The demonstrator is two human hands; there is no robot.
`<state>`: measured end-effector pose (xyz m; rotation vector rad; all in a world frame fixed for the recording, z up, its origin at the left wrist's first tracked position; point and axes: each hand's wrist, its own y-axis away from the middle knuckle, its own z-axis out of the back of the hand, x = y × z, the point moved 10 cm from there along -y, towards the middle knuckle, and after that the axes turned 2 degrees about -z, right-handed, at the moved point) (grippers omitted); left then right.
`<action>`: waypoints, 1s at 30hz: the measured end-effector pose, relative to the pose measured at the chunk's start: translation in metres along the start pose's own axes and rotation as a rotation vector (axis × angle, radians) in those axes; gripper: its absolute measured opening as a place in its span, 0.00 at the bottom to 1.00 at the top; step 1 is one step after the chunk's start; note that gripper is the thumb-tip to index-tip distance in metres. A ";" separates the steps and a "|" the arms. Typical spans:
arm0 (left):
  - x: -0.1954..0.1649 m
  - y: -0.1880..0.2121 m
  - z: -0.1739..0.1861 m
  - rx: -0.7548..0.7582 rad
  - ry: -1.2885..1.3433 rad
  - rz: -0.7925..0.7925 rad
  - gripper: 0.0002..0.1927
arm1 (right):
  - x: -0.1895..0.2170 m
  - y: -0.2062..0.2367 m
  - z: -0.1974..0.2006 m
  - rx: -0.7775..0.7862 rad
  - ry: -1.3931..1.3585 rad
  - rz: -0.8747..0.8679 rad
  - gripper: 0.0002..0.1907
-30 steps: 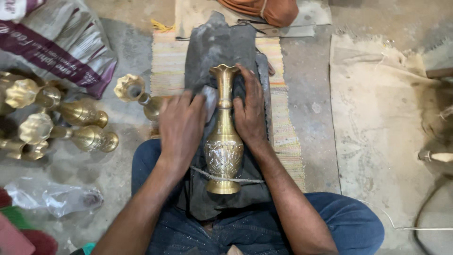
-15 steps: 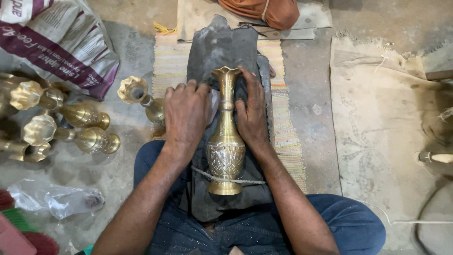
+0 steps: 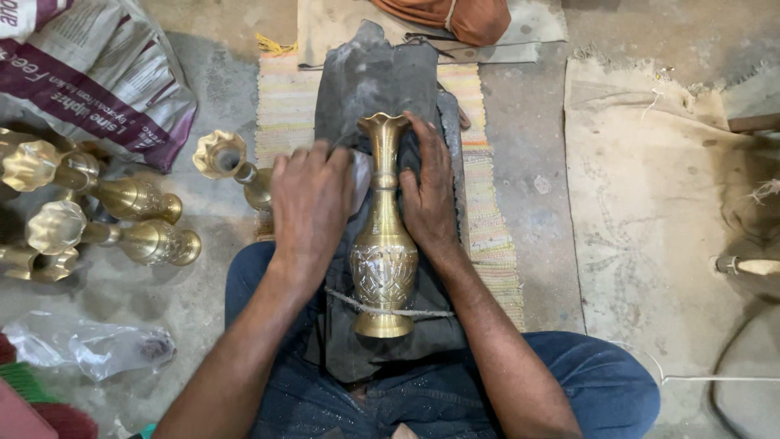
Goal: The person sits on the floor with a brass vase held against a sandbag on their lap. They first rub the vase's surface with a small stone, then hold a chisel against the vase and strike it with a wooden mallet to engrave decorative patterns into the brass.
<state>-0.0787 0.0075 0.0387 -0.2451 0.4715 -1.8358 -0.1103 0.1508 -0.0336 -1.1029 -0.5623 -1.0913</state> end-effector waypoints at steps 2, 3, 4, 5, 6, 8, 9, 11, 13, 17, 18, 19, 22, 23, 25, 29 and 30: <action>0.000 0.017 0.010 0.033 0.034 0.042 0.07 | -0.003 0.000 -0.001 0.005 0.005 -0.012 0.38; -0.001 0.024 0.014 0.055 0.055 0.064 0.08 | -0.005 0.000 -0.001 0.009 0.010 -0.024 0.38; -0.004 0.027 0.018 0.040 0.055 0.051 0.08 | -0.005 0.000 -0.001 0.003 0.015 -0.011 0.38; -0.007 0.027 0.021 0.026 0.058 0.039 0.08 | -0.005 0.001 -0.001 -0.003 0.022 0.000 0.38; -0.008 0.025 0.022 0.015 0.059 0.036 0.08 | -0.004 0.002 -0.002 0.000 0.026 0.011 0.38; -0.008 0.008 0.016 -0.025 -0.017 0.004 0.05 | -0.007 0.002 -0.005 0.011 -0.013 -0.012 0.39; -0.009 -0.002 0.013 -0.052 -0.056 -0.021 0.04 | -0.007 0.002 -0.005 0.006 -0.030 -0.018 0.39; -0.007 -0.009 0.006 -0.024 -0.049 -0.030 0.05 | -0.005 0.001 -0.004 -0.002 -0.009 -0.001 0.39; -0.004 -0.005 0.008 -0.012 -0.026 -0.008 0.06 | -0.004 -0.001 -0.004 -0.005 0.003 0.022 0.39; -0.009 0.027 0.026 0.029 0.023 0.034 0.07 | -0.006 0.001 -0.002 -0.011 0.024 0.029 0.38; -0.010 0.027 0.027 0.030 0.016 0.034 0.08 | -0.005 0.002 -0.002 -0.015 0.029 0.043 0.37; -0.011 0.024 0.028 0.019 0.009 0.021 0.06 | -0.006 0.003 -0.002 -0.013 0.018 0.026 0.37; -0.008 -0.004 0.015 -0.034 -0.045 -0.012 0.04 | -0.001 0.003 -0.003 -0.001 -0.018 0.031 0.38; -0.008 -0.013 0.009 -0.041 -0.059 -0.037 0.06 | 0.003 0.003 -0.001 -0.002 -0.015 0.036 0.38; -0.008 -0.016 0.006 -0.080 -0.037 -0.059 0.08 | 0.011 0.001 0.004 0.009 0.011 0.039 0.39; -0.013 0.013 0.033 -0.171 0.123 -0.034 0.10 | 0.038 -0.004 0.023 -0.051 0.100 0.092 0.39; -0.013 0.022 0.044 -0.195 0.169 -0.004 0.11 | 0.048 -0.005 0.030 -0.075 0.127 0.134 0.39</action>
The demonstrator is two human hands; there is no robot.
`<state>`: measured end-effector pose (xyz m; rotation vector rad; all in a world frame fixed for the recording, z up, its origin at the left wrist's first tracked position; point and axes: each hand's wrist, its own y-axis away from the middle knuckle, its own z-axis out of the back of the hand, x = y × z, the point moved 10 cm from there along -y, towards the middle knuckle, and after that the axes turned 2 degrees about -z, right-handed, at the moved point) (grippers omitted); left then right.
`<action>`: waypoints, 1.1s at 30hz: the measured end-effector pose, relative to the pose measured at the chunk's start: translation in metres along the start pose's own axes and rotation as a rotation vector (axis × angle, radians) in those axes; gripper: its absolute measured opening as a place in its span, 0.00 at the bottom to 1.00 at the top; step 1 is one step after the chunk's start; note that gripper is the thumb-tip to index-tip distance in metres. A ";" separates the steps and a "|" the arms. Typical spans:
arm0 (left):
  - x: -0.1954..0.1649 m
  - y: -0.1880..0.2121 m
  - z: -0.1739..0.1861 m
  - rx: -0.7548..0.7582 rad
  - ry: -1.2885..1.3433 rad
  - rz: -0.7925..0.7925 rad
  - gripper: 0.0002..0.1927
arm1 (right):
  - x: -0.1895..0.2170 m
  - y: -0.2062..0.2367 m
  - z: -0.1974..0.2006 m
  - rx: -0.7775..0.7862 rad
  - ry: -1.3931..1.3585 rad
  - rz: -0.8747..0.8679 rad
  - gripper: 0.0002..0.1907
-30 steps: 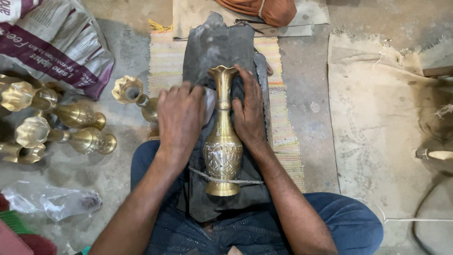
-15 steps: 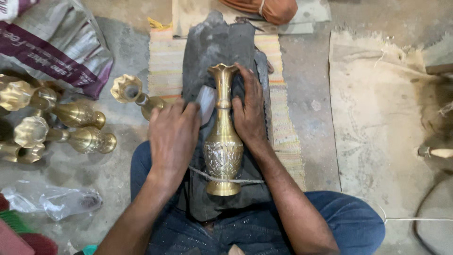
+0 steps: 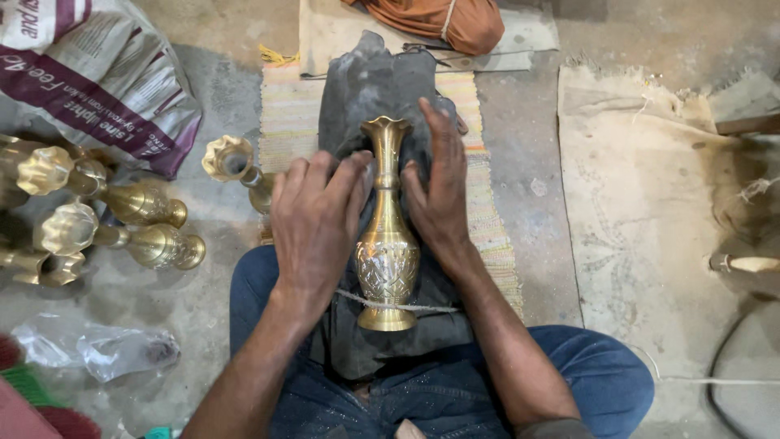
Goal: The person sits on the floor with a brass vase held against a sandbag on their lap. They first rub the vase's surface with a small stone, then hold a chisel against the vase and strike it with a wooden mallet to engrave decorative patterns into the brass.
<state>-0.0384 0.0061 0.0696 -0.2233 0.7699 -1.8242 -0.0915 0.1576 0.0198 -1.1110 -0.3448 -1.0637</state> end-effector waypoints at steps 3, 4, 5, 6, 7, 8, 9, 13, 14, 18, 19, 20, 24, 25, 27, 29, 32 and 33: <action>-0.009 0.004 0.026 -0.026 0.261 0.085 0.16 | 0.022 -0.004 0.017 0.018 -0.112 0.045 0.33; -0.012 0.002 0.035 -0.053 0.316 0.104 0.14 | 0.021 -0.003 0.014 0.076 -0.365 -0.043 0.29; -0.014 -0.001 0.041 -0.077 0.371 0.123 0.13 | 0.022 -0.001 0.010 0.135 -0.617 -0.135 0.25; -0.016 -0.003 0.045 -0.097 0.429 0.140 0.12 | 0.023 0.003 0.005 0.190 -0.867 -0.232 0.21; -0.013 -0.005 0.042 -0.079 0.563 0.208 0.11 | 0.028 0.006 0.005 0.216 -0.896 -0.255 0.18; -0.010 -0.006 0.037 -0.062 0.694 0.278 0.10 | 0.032 0.009 0.005 0.245 -0.927 -0.277 0.16; -0.007 -0.005 0.031 -0.046 0.824 0.347 0.10 | 0.036 0.011 0.004 0.274 -0.957 -0.296 0.14; -0.009 -0.003 0.023 -0.032 1.025 0.397 0.11 | 0.033 0.013 0.006 0.225 -1.030 -0.375 0.16; -0.009 -0.002 0.021 -0.024 1.025 0.406 0.11 | 0.034 0.011 0.007 0.210 -1.037 -0.359 0.16; -0.009 -0.001 0.020 -0.019 1.035 0.397 0.11 | 0.036 0.008 0.010 0.193 -1.061 -0.289 0.13; -0.010 -0.002 0.020 -0.016 1.025 0.392 0.11 | 0.036 0.009 0.010 0.194 -1.066 -0.296 0.12; -0.009 -0.002 0.020 -0.013 1.016 0.391 0.11 | 0.035 0.009 0.009 0.198 -1.072 -0.305 0.12; -0.008 -0.002 0.017 0.002 1.016 0.412 0.11 | 0.034 0.009 0.007 0.209 -1.079 -0.333 0.11; -0.008 -0.002 0.016 0.004 1.027 0.418 0.12 | 0.033 0.009 0.007 0.208 -1.085 -0.350 0.11; -0.006 -0.002 0.014 0.002 1.044 0.430 0.12 | 0.031 0.010 0.005 0.212 -1.101 -0.379 0.11; -0.006 -0.002 0.014 -0.010 1.039 0.420 0.12 | 0.031 0.010 0.004 0.209 -1.114 -0.383 0.12; -0.005 -0.002 0.013 0.006 0.998 0.419 0.12 | 0.030 0.009 0.004 0.205 -1.113 -0.383 0.12; -0.005 -0.001 0.012 0.013 0.978 0.420 0.12 | 0.030 0.008 0.004 0.206 -1.110 -0.378 0.12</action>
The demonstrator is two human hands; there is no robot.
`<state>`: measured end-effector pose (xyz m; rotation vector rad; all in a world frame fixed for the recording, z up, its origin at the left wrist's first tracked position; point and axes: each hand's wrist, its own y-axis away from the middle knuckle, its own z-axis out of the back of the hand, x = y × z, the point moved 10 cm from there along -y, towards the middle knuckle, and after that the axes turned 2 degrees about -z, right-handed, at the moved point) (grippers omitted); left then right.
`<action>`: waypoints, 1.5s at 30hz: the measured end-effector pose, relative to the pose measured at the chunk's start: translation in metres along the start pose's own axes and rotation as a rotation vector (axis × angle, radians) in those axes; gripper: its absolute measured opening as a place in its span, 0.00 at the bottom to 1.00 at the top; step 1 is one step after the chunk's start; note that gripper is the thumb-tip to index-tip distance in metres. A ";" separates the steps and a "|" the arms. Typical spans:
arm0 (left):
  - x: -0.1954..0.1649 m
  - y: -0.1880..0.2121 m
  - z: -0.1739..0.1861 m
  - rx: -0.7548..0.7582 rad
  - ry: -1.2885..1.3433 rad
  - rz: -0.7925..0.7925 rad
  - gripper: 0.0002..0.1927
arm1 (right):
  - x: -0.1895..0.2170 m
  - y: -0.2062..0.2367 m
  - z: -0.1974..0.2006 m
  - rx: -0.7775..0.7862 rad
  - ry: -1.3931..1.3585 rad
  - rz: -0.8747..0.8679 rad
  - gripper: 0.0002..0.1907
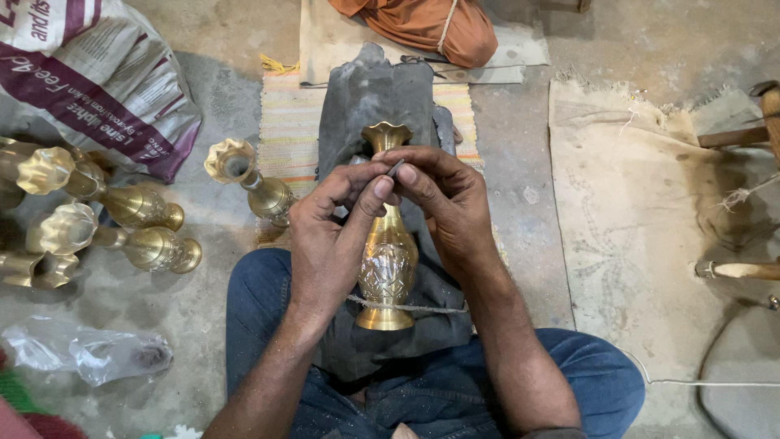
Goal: The person sits on the floor with a brass vase held against a sandbag on their lap. They first rub the vase's surface with a small stone, then hold a chisel against the vase and strike it with a wooden mallet to engrave decorative patterns into the brass.
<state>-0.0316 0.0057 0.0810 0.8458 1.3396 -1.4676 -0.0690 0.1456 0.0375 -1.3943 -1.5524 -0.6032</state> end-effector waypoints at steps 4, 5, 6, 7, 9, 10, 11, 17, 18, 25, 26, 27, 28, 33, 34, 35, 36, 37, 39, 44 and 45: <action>0.001 -0.001 0.003 -0.018 0.025 -0.003 0.12 | -0.004 -0.003 0.000 -0.009 0.001 -0.017 0.12; 0.002 -0.001 0.004 -0.022 0.022 0.003 0.12 | -0.005 -0.004 0.000 -0.006 -0.007 -0.024 0.12; 0.003 -0.001 0.004 -0.024 0.020 0.009 0.12 | -0.006 -0.004 -0.001 -0.005 -0.016 -0.030 0.12; 0.004 -0.001 0.004 -0.021 0.033 0.012 0.12 | -0.006 -0.005 -0.001 -0.005 -0.010 -0.030 0.12; 0.006 -0.001 0.004 -0.012 0.058 0.020 0.12 | -0.007 -0.005 -0.001 -0.005 0.001 -0.033 0.12; 0.006 -0.001 0.004 -0.013 0.062 0.015 0.12 | -0.006 -0.005 -0.002 -0.003 0.015 -0.024 0.12; 0.007 -0.001 0.004 -0.014 0.066 0.012 0.12 | -0.006 -0.005 -0.002 -0.003 0.028 -0.016 0.11; 0.019 -0.002 0.004 -0.002 0.108 0.042 0.12 | -0.006 -0.008 -0.001 -0.006 0.082 -0.001 0.11; 0.021 -0.002 0.003 0.002 0.121 0.049 0.12 | -0.006 -0.008 -0.001 -0.006 0.092 0.000 0.11; 0.030 -0.005 0.002 0.018 0.201 0.054 0.12 | -0.007 -0.010 -0.002 0.003 0.123 0.002 0.10; 0.031 -0.005 0.001 0.019 0.217 0.060 0.12 | -0.007 -0.010 -0.002 -0.001 0.124 0.001 0.10; 0.032 -0.005 0.001 0.021 0.232 0.065 0.12 | -0.007 -0.010 -0.001 -0.005 0.123 0.002 0.10; 0.033 -0.004 0.001 0.024 0.227 0.066 0.12 | -0.008 -0.010 -0.001 -0.006 0.129 -0.002 0.10; 0.039 -0.003 -0.001 0.032 0.239 0.089 0.12 | -0.012 -0.010 0.002 -0.015 0.142 -0.027 0.11; 0.039 -0.003 -0.001 0.034 0.238 0.091 0.12 | -0.014 -0.010 0.002 -0.013 0.131 -0.033 0.11; 0.040 -0.003 -0.001 0.036 0.236 0.095 0.12 | -0.016 -0.010 0.002 -0.012 0.119 -0.042 0.11; 0.040 -0.003 -0.001 0.038 0.234 0.099 0.12 | -0.017 -0.010 0.002 -0.011 0.108 -0.050 0.11; 0.040 -0.002 -0.001 0.035 0.243 0.104 0.12 | -0.019 -0.009 0.002 -0.009 0.099 -0.059 0.11; 0.041 -0.002 0.000 0.029 0.262 0.115 0.12 | -0.022 -0.009 0.002 -0.007 0.086 -0.077 0.11; 0.041 -0.001 0.000 0.029 0.261 0.131 0.12 | -0.031 -0.010 0.005 -0.009 0.028 -0.132 0.11; 0.042 -0.001 0.000 0.031 0.264 0.138 0.12 | -0.034 -0.010 0.006 -0.016 0.010 -0.154 0.11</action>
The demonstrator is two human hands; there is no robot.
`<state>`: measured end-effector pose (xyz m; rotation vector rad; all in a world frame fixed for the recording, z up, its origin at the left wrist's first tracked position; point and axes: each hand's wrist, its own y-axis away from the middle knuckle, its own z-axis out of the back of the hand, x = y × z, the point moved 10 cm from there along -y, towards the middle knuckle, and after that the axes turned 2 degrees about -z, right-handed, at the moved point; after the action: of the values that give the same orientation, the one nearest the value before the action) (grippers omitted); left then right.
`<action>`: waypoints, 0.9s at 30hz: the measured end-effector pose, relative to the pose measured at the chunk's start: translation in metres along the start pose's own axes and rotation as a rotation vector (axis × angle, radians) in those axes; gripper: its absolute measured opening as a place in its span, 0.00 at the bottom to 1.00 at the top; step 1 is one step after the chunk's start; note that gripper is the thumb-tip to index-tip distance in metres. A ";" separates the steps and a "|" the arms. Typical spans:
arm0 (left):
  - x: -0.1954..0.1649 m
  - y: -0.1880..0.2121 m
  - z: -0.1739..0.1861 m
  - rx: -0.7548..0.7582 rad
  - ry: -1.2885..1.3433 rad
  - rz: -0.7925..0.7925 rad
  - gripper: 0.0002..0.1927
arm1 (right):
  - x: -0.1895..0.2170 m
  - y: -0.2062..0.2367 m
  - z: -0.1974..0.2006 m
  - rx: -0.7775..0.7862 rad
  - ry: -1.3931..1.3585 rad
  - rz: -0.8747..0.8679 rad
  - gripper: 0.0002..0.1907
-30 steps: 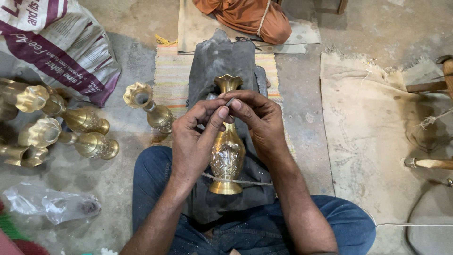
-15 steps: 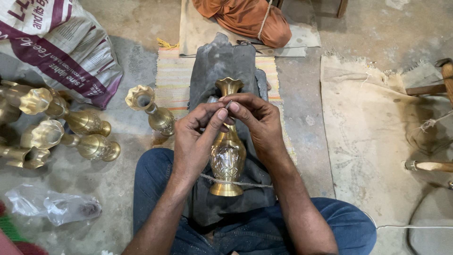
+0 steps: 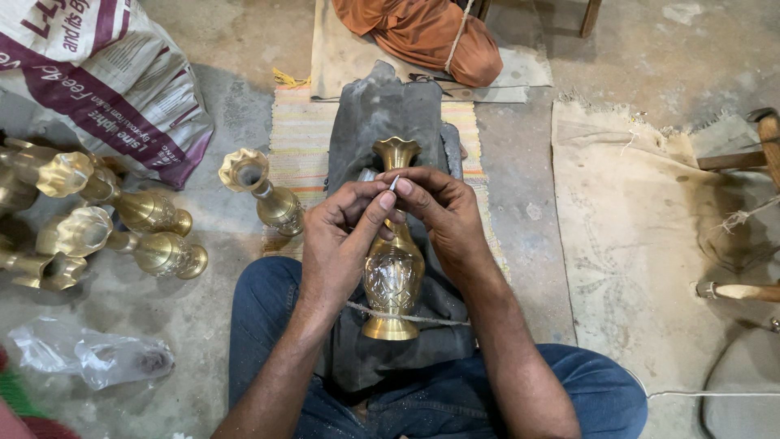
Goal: The person sits on the floor with a brass vase held against a sandbag on their lap. They first rub the vase's surface with a small stone, then hold a chisel against the vase and strike it with a wooden mallet to engrave decorative patterns into the brass.
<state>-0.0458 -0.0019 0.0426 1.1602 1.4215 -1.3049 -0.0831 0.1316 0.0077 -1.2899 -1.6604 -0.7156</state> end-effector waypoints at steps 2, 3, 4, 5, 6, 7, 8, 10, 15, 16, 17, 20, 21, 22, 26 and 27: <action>0.000 0.000 0.000 0.005 -0.010 -0.004 0.12 | -0.002 0.000 0.001 0.001 -0.017 -0.011 0.11; 0.000 0.000 -0.001 0.008 -0.015 -0.007 0.12 | -0.003 0.000 0.001 0.002 -0.026 -0.017 0.11; 0.000 0.001 0.000 0.002 -0.002 -0.007 0.12 | -0.004 0.000 0.001 0.004 -0.030 -0.017 0.11; 0.000 0.001 0.000 -0.003 0.011 -0.007 0.12 | -0.004 0.000 0.001 0.006 -0.033 -0.018 0.11; 0.000 0.002 0.001 -0.009 0.024 -0.007 0.12 | -0.005 0.000 0.001 0.008 -0.037 -0.018 0.11; 0.001 0.002 0.002 -0.017 -0.001 -0.003 0.12 | -0.006 0.001 0.001 0.005 -0.039 -0.024 0.11; 0.000 0.003 0.003 -0.024 -0.027 -0.004 0.11 | -0.006 0.001 0.001 0.005 -0.039 -0.026 0.11; -0.001 0.003 0.005 -0.046 -0.090 -0.010 0.11 | -0.006 0.001 0.001 0.008 -0.042 -0.025 0.11; -0.009 0.005 0.011 -0.096 -0.295 -0.034 0.10 | -0.006 -0.001 0.000 0.015 -0.024 -0.018 0.12; -0.012 0.005 0.012 -0.113 -0.344 -0.046 0.10 | -0.005 -0.001 0.000 0.016 -0.020 -0.012 0.12; -0.015 0.006 0.014 -0.131 -0.396 -0.058 0.10 | -0.005 -0.001 -0.001 0.018 -0.018 -0.006 0.12; -0.026 0.008 0.015 -0.166 -0.480 -0.121 0.09 | -0.005 -0.001 -0.001 0.019 -0.011 0.005 0.12; -0.030 0.009 0.014 -0.175 -0.497 -0.149 0.08 | -0.005 -0.001 -0.001 0.019 -0.008 0.008 0.12; -0.035 0.009 0.013 -0.176 -0.516 -0.179 0.09 | -0.005 -0.001 -0.001 0.018 -0.006 0.011 0.12; -0.048 0.012 0.009 -0.185 -0.618 -0.284 0.08 | -0.006 -0.002 -0.001 0.014 0.001 0.015 0.12; -0.051 0.013 0.008 -0.188 -0.648 -0.306 0.08 | -0.006 -0.003 -0.001 0.013 0.003 0.016 0.12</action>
<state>-0.0229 -0.0135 0.0890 0.3395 1.2145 -1.5339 -0.0850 0.1274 0.0030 -1.2914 -1.6484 -0.6959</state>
